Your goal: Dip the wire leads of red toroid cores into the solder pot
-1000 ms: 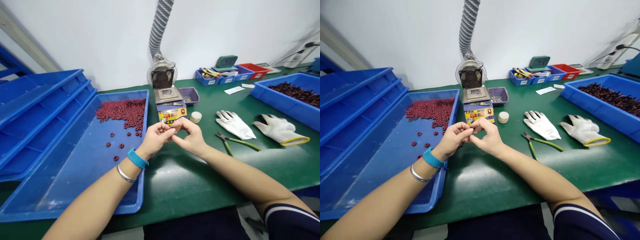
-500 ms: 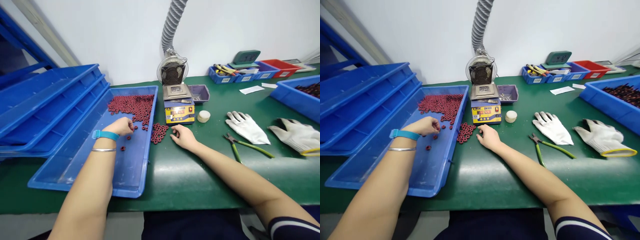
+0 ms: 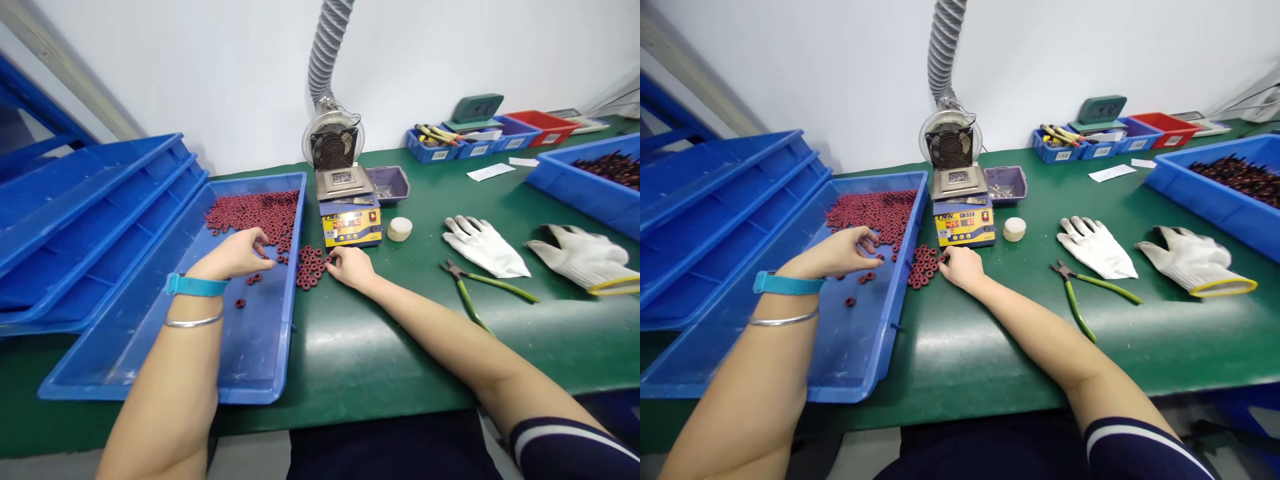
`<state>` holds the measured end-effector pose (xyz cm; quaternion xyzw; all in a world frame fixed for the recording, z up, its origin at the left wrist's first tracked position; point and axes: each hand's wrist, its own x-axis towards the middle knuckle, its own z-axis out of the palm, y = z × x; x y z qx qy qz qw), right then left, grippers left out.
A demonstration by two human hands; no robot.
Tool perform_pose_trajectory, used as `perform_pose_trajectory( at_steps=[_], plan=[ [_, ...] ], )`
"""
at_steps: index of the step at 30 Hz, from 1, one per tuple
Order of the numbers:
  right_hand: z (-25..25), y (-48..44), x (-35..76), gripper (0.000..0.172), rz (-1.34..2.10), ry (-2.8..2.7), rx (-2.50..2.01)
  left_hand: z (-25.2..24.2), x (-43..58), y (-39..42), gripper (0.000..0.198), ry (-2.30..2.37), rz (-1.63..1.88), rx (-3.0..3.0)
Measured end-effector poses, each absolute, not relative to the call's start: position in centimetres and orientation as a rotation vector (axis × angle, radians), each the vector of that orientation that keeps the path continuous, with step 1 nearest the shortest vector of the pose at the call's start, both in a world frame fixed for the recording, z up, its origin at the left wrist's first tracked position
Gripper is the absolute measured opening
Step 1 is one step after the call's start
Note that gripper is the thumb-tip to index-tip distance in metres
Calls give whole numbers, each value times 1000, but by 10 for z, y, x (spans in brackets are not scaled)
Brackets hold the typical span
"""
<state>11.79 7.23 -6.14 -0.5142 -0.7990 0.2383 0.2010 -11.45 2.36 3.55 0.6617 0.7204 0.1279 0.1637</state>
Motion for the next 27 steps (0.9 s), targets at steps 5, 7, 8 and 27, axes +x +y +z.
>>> perform_pose_trajectory(
  at_steps=[5, 7, 8, 27],
  plan=[
    [-58, 64, 130, 13, 899, -2118, -1281, 29, -68, 22, 37, 1719, 712, 2004],
    [-54, 53, 143, 16, 1122, -1944, -1106, 24, -46, 18, 47, 1502, 748, 1990],
    [-51, 46, 150, 19, 1193, -1858, -1009, 22, -36, 16, 51, 1424, 741, 1994],
    [-30, 15, 188, 7, 723, -1890, -630, 29, 1, -5, 25, 1238, 767, 2025]
  ],
)
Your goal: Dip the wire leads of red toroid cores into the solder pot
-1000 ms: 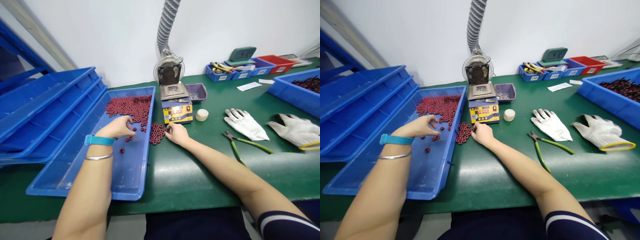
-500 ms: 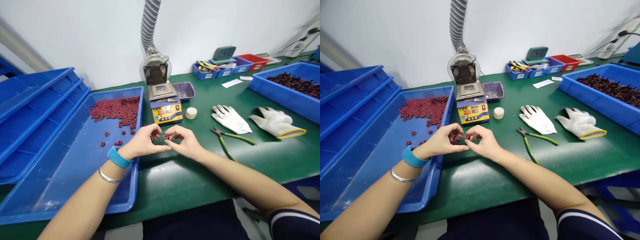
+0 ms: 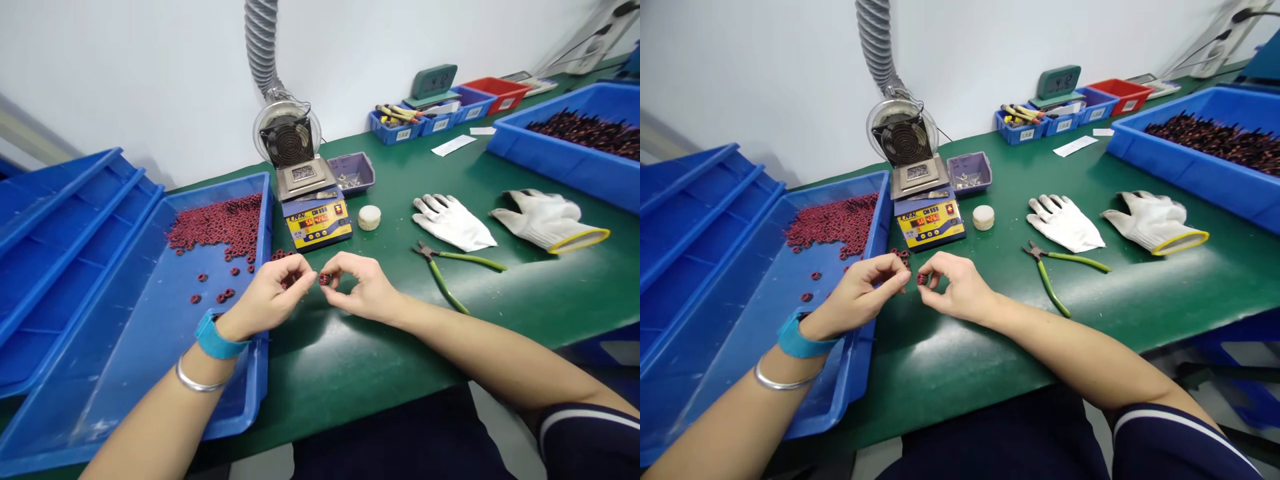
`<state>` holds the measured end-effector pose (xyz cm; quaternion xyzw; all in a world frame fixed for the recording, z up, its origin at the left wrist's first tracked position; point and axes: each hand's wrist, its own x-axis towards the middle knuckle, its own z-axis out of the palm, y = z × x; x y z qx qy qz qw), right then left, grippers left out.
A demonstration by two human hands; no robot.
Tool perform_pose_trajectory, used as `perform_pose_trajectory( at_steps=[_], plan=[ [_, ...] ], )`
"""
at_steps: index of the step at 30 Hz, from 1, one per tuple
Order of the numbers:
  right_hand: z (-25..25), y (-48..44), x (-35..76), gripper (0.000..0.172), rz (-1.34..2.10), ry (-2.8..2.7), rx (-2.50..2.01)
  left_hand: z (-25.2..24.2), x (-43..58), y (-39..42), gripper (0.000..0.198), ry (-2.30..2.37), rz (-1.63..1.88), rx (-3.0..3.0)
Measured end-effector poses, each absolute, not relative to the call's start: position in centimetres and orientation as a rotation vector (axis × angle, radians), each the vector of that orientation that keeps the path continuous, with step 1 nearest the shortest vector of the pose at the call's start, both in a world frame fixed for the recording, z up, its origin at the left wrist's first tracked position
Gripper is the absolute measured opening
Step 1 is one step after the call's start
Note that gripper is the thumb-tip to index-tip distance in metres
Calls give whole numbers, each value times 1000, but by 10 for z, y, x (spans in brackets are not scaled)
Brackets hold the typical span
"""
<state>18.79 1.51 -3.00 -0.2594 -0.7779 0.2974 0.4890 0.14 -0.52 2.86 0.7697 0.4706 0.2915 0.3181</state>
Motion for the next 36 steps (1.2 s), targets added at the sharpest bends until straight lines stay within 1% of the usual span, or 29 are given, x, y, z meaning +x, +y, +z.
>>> perform_pose_trajectory(
  at_steps=[3, 5, 6, 9, 13, 16, 19, 21, 27, 32, 34, 36],
  plan=[
    [-29, 15, 188, 7, 752, -1867, -659, 36, -4, -8, 24, 1259, 994, 1965],
    [-28, 14, 188, 8, 784, -1851, -655, 36, -5, -8, 19, 1289, 1090, 1974],
    [-27, 14, 188, 8, 796, -1846, -646, 35, -4, -7, 16, 1296, 1079, 2015],
    [-27, 11, 187, 9, 798, -1847, -622, 26, 4, -6, 20, 1278, 954, 2180],
    [-26, 9, 186, 9, 828, -1846, -632, 21, 12, -7, 13, 1194, 1009, 2250],
    [-24, 10, 187, 9, 966, -1799, -670, 28, 8, -10, 15, 1134, 1138, 2143],
    [-22, 11, 187, 12, 1153, -1703, -708, 37, 2, -13, 17, 1166, 1392, 1951],
    [-21, 12, 187, 16, 1258, -1646, -711, 37, -1, -11, 19, 1213, 1481, 1836],
    [-23, 18, 188, 26, 1498, -1487, -692, 17, -3, -1, 18, 1219, 1209, 1631],
    [-19, 32, 195, 29, 1623, -1342, -664, 10, 1, 0, 14, 1212, 1150, 1588],
    [-17, 36, 198, 30, 1622, -1307, -666, 10, 5, -3, 17, 1240, 1140, 1617],
    [-15, 36, 198, 29, 1617, -1309, -670, 10, 9, -5, 27, 1258, 1147, 1653]
  ],
)
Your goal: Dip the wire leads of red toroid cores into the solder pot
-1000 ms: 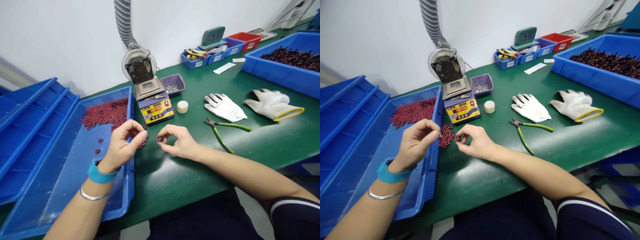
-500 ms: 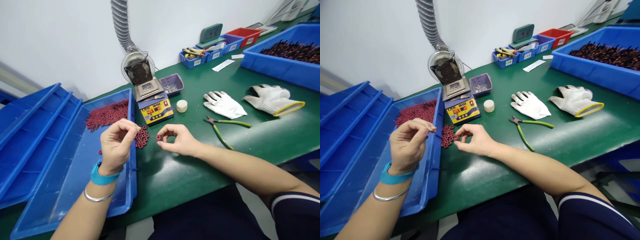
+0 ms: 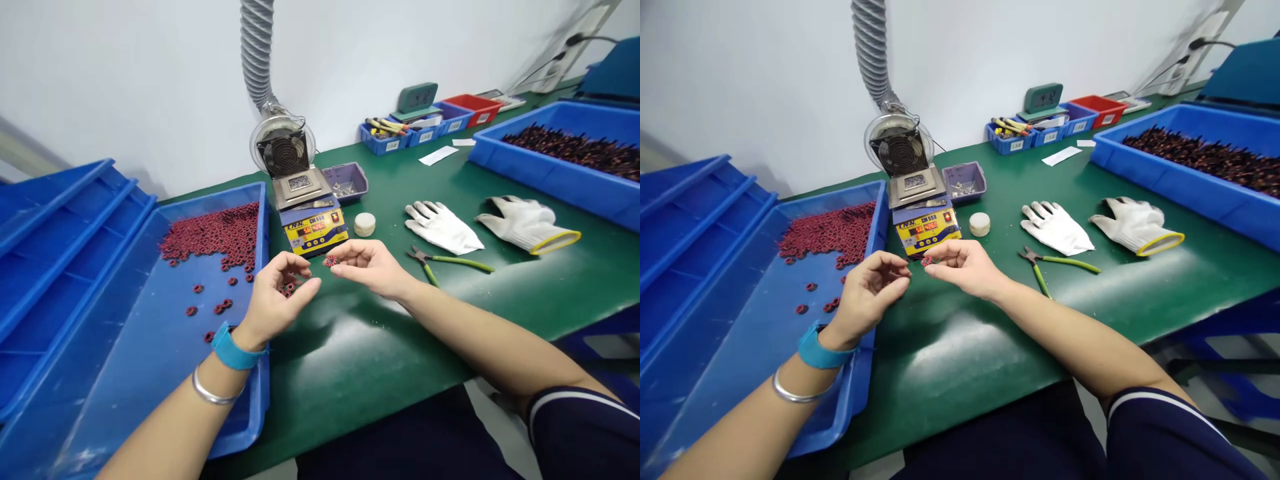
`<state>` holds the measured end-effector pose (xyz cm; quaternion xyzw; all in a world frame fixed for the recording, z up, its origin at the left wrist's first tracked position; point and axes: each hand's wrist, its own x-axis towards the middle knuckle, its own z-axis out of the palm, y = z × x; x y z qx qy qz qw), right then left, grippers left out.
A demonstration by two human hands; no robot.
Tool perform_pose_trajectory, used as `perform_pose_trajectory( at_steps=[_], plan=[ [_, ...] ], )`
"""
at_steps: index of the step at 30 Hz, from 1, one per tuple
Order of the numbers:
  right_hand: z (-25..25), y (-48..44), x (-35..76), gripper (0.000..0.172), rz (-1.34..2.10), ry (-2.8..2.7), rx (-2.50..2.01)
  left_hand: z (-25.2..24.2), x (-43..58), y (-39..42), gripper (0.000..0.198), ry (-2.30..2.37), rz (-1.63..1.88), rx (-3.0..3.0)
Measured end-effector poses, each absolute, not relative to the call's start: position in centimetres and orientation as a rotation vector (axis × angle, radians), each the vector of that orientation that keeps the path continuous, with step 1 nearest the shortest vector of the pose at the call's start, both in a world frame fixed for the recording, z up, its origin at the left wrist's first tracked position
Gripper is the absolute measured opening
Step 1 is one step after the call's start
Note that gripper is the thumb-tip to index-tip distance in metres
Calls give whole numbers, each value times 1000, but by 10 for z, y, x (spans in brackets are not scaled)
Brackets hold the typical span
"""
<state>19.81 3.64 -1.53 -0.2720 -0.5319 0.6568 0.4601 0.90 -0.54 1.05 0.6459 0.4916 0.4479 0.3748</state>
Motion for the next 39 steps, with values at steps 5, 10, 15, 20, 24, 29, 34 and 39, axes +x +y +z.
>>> perform_pose_trajectory(
  at_steps=[5, 10, 15, 20, 24, 29, 34, 39],
  plan=[
    [-16, 29, 194, 27, 1694, -1349, -623, 7, 20, -8, 33, 1217, 1136, 1586],
    [-18, 27, 192, 29, 1773, -1283, -622, 4, 21, -6, 23, 1145, 1222, 1484],
    [-18, 28, 194, 27, 1798, -1279, -637, 5, 22, -6, 18, 1171, 1246, 1534],
    [-18, 27, 196, 28, 1833, -1318, -646, 14, 17, -5, 19, 1188, 1237, 1620],
    [-18, 27, 198, 26, 1821, -1325, -656, 21, 3, 2, 14, 1284, 1444, 1471],
    [-10, 35, 203, 28, 1653, -1391, -653, 12, -1, 8, 16, 1380, 1515, 1389],
    [19, 87, 203, 23, 1452, -1418, -804, -1, 16, 3, 21, 1355, 1124, 1634],
    [62, 173, 181, 13, 1124, -1666, -1045, -1, 19, 1, 16, 1323, 937, 1854]
  ],
)
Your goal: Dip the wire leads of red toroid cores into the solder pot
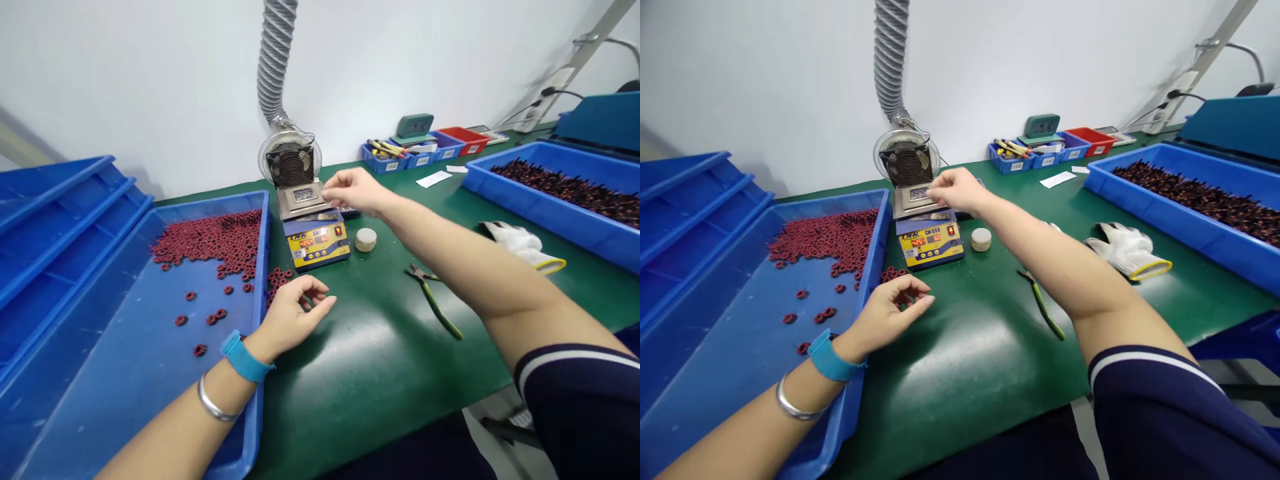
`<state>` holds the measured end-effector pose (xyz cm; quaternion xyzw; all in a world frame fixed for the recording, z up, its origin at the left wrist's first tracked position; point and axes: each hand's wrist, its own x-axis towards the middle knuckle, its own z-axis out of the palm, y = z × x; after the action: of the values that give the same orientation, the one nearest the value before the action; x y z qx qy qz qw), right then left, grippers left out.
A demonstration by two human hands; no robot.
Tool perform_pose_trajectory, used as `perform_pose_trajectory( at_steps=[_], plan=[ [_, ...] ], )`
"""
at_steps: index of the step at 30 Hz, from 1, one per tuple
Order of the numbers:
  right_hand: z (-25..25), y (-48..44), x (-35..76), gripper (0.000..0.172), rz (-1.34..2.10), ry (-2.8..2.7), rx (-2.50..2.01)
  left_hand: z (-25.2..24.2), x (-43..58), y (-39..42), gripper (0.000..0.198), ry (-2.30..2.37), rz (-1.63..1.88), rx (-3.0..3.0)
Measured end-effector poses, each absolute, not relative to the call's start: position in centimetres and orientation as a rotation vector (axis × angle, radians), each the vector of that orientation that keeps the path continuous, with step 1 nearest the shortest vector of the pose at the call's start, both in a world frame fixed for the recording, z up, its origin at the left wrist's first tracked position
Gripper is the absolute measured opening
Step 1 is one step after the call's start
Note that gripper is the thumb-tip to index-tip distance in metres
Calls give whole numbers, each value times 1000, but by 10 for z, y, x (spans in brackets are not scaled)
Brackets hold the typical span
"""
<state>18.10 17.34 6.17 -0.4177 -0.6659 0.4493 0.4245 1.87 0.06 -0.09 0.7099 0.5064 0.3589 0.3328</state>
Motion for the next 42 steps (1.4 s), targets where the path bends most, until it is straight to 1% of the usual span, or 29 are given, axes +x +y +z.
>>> perform_pose_trajectory(
  at_steps=[4, 7, 10, 11, 16, 21, 24, 28, 31, 33, 35, 37, 42],
  plan=[
    [82, 223, 153, 15, 666, -1954, -1265, -2, 16, 3, 17, 1311, 872, 1894],
    [85, 244, 136, 11, 324, -2112, -1332, -6, 14, 4, 16, 1289, 841, 1903],
    [80, 259, 124, 4, 150, -2208, -1324, -12, 14, 5, 14, 1255, 818, 1936],
    [77, 264, 121, 4, 123, -2231, -1318, -13, 14, 5, 14, 1248, 815, 1947],
    [69, 276, 109, 28, 56, -2287, -1381, -15, 15, 5, 13, 1255, 801, 1952],
    [70, 270, 101, 41, 12, -2373, -1504, -14, 15, 5, 14, 1258, 775, 1941],
    [70, 265, 98, 44, 10, -2397, -1521, -14, 15, 5, 14, 1252, 761, 1939],
    [71, 264, 97, 40, 1, -2415, -1548, -15, 14, 5, 14, 1252, 750, 1945],
    [77, 260, 100, 33, 2, -2392, -1533, -16, 14, 5, 14, 1250, 749, 1956],
    [84, 255, 103, 24, 57, -2340, -1485, -16, 14, 6, 15, 1252, 753, 1959],
    [91, 246, 108, 14, 199, -2278, -1428, -17, 14, 6, 15, 1253, 753, 1960],
    [97, 235, 113, 11, 399, -2206, -1387, -17, 14, 5, 15, 1251, 758, 1965],
    [98, 196, 130, 16, 917, -1964, -1267, -14, 15, 5, 14, 1239, 865, 1911]
  ],
)
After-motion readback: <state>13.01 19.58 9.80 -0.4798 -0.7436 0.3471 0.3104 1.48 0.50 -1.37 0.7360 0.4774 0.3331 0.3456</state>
